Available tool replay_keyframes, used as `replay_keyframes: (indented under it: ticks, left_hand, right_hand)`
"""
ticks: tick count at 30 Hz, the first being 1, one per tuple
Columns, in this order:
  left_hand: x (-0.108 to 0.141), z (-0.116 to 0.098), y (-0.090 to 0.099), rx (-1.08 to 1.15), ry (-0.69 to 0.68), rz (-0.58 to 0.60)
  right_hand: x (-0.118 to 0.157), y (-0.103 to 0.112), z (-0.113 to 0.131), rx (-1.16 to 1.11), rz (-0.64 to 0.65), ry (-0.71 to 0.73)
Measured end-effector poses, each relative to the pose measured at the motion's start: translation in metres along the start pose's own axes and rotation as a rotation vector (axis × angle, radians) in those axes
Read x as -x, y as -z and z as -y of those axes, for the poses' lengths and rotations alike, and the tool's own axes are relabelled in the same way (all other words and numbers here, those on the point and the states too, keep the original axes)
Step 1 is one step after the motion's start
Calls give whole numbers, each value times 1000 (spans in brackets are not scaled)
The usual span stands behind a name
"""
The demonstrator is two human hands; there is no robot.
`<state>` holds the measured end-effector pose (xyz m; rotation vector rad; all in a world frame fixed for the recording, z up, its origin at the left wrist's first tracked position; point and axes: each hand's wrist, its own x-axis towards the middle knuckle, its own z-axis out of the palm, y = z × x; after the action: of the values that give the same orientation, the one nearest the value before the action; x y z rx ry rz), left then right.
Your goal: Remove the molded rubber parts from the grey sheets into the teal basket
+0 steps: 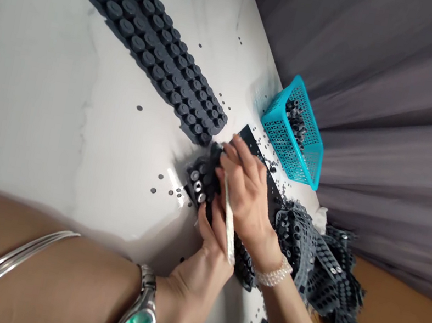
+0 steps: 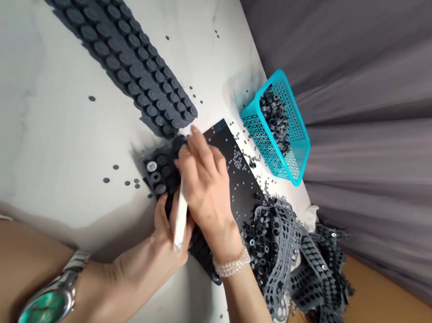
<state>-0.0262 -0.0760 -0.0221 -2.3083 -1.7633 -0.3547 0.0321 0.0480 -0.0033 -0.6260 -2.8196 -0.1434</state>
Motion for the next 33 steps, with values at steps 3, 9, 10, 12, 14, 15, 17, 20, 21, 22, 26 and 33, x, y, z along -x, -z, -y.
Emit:
replay_keyframes:
  ticks: [3,9,10,12,14,15,17,20,21,22,26,33]
  left_hand:
    - [1,-1,-2,6,21,-13]
    - [3,-9,-12,-14,58,-33]
    - [3,-11,-13,-42,48,-29]
    - [2,-13,-12,-82,29,-13]
    - [-3,-12,-8,-61,9,7]
    - [-7,-9,-5,-32,-2,20]
    - [-17,4,3,45,-40,62]
    - [-37,36,13,195,-173,95]
    - [-44,49,13,232,-228,57]
    - [-52,60,11,257,-264,14]
    - [-84,92,-9,387,-310,205]
    - [-115,107,-25,404,-297,481]
  right_hand:
    - [1,-4,-13,22,-154,-217]
    - [23,6,-29,94,-155,-466]
    - [28,9,-29,114,-158,-512]
    - [39,17,-25,156,-178,-628]
    - [54,24,-18,192,-183,-753]
    - [62,28,-14,207,-175,-810]
    - [82,35,-4,248,-177,-917]
    - [112,44,16,293,-228,-1024]
    - [121,47,25,281,-247,-1050]
    - [129,50,34,257,-264,-1077]
    - [153,51,75,51,-330,-1193]
    - [158,19,120,-418,-572,-1279]
